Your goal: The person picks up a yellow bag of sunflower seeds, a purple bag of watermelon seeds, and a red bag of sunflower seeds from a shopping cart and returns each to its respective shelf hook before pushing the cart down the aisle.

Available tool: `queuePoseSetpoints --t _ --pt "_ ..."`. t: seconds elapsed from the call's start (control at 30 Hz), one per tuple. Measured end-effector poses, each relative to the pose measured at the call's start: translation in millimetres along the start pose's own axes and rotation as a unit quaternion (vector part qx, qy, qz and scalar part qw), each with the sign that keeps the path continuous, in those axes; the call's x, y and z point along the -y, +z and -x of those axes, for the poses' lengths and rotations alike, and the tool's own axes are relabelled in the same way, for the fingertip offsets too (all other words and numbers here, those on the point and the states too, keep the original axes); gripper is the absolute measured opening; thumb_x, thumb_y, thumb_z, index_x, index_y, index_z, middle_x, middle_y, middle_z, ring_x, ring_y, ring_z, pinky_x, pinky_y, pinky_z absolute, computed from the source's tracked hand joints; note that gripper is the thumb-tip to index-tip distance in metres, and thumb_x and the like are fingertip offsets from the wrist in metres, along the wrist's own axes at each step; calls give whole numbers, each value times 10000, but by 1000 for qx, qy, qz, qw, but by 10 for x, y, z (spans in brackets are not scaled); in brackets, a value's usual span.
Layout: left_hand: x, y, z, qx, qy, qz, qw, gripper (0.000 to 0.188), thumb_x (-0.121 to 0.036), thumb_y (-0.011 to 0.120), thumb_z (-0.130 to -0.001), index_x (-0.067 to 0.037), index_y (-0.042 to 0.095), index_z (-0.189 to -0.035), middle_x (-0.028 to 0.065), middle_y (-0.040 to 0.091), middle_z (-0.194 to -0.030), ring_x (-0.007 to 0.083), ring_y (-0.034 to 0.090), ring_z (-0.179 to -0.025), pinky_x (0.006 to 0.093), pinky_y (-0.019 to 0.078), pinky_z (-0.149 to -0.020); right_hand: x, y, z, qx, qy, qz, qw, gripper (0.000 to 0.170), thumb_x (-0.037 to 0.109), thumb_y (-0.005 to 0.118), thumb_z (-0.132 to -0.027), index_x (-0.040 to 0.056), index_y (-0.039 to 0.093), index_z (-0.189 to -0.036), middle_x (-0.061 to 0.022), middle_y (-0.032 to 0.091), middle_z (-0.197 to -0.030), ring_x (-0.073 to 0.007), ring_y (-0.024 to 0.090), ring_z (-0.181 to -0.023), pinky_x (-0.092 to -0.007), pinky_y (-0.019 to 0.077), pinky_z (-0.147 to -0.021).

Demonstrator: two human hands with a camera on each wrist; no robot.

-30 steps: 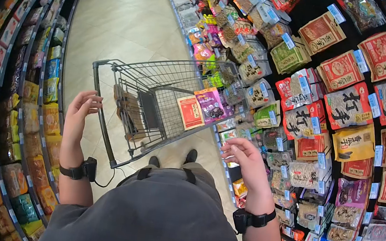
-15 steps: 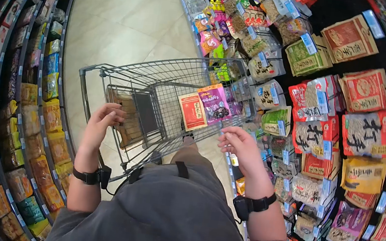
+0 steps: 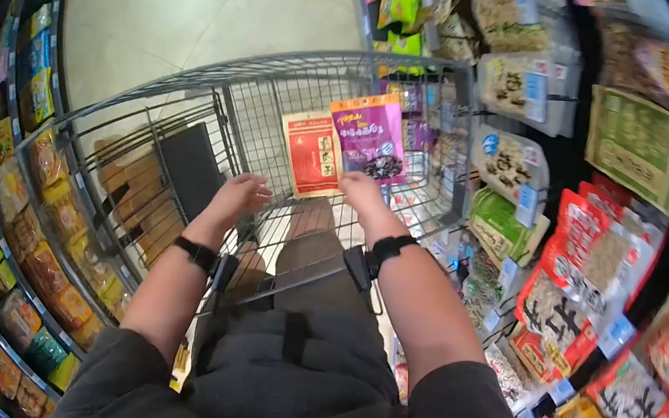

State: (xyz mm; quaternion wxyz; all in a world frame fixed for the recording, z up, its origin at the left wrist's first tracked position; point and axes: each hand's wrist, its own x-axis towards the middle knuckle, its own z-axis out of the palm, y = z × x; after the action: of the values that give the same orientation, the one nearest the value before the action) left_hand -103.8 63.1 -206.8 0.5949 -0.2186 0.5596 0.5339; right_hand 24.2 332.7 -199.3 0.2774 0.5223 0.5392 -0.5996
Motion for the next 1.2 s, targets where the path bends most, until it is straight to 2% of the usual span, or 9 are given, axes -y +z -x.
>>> queuePoseSetpoints --t 0.1,0.23,0.3,0.33,0.57,0.63,0.67,0.97,1.2 --pt "381 116 -679 -48 -39 -2 998 357 -201 537 -929 2 557 -1221 162 677 -1052 248 661 -904 365 543 -794 -380 -40 -680 12 7 51 999 322 171 614 -855 -8 661 -1119 -118 683 -1047 -174 621 -920 -312 497 -749" --pt "751 264 -1147 -121 6 -306 944 501 -256 581 -873 11 501 -1289 233 662 -1125 348 650 -1046 395 490 -930 -210 168 -899 -68 -50 180 980 428 156 592 -881 -50 596 -1255 -157 685 -1096 -230 638 -1033 -324 490 -884" --pt "735 356 -1147 -80 -2 -269 960 502 -212 578 -885 27 465 -1311 237 641 -1169 354 632 -1092 406 483 -941 -298 211 -911 -45 -64 96 992 479 126 572 -894 -53 527 -1336 -170 672 -1144 -252 630 -1090 -322 470 -942" --pt "806 397 -1178 -85 13 -237 968 496 -185 577 -889 35 458 -1316 223 636 -1147 332 635 -1060 393 490 -919 -378 237 -971 -72 -93 84 990 512 196 626 -848 -48 541 -1290 -204 691 -1071 -304 669 -995 -365 514 -853" --pt "935 366 -1290 -72 33 -142 987 502 -119 561 -904 54 426 -1355 159 605 -1023 257 616 -931 354 502 -849 -548 211 -1081 -113 -44 100 988 436 145 641 -802 -43 575 -1190 -230 663 -1061 -335 639 -1003 -386 495 -884" --pt "953 342 -1309 -84 33 -131 987 475 -127 561 -897 66 466 -1321 163 609 -1034 262 620 -956 354 502 -859 -586 261 -1143 -218 -142 205 944 432 125 647 -789 -45 577 -1180 -248 628 -1052 -372 601 -1020 -420 473 -922" --pt "1064 267 -1409 -83 46 -152 984 427 -128 563 -905 39 500 -1294 141 625 -1056 230 612 -964 330 493 -833 -638 233 -1197 -165 -111 166 966 422 126 650 -788 -46 575 -1166 -253 593 -1067 -392 569 -1042 -440 457 -945" --pt "815 199 -1368 -60 7 -79 995 282 -186 564 -926 -7 554 -1144 97 599 -981 177 541 -932 305 444 -835 -512 442 -1143 -202 -47 61 976 450 112 630 -789 -88 579 -1189 -240 664 -993 -334 658 -940 -393 513 -827" --pt "758 4 -1340 -130 53 -131 981 314 -209 624 -901 -4 489 -1096 122 605 -926 220 594 -814 337 493 -749 -373 718 -973 -118 19 24 992 494 64 546 -860 -51 451 -1331 -150 622 -1067 -218 634 -909 -334 491 -817"
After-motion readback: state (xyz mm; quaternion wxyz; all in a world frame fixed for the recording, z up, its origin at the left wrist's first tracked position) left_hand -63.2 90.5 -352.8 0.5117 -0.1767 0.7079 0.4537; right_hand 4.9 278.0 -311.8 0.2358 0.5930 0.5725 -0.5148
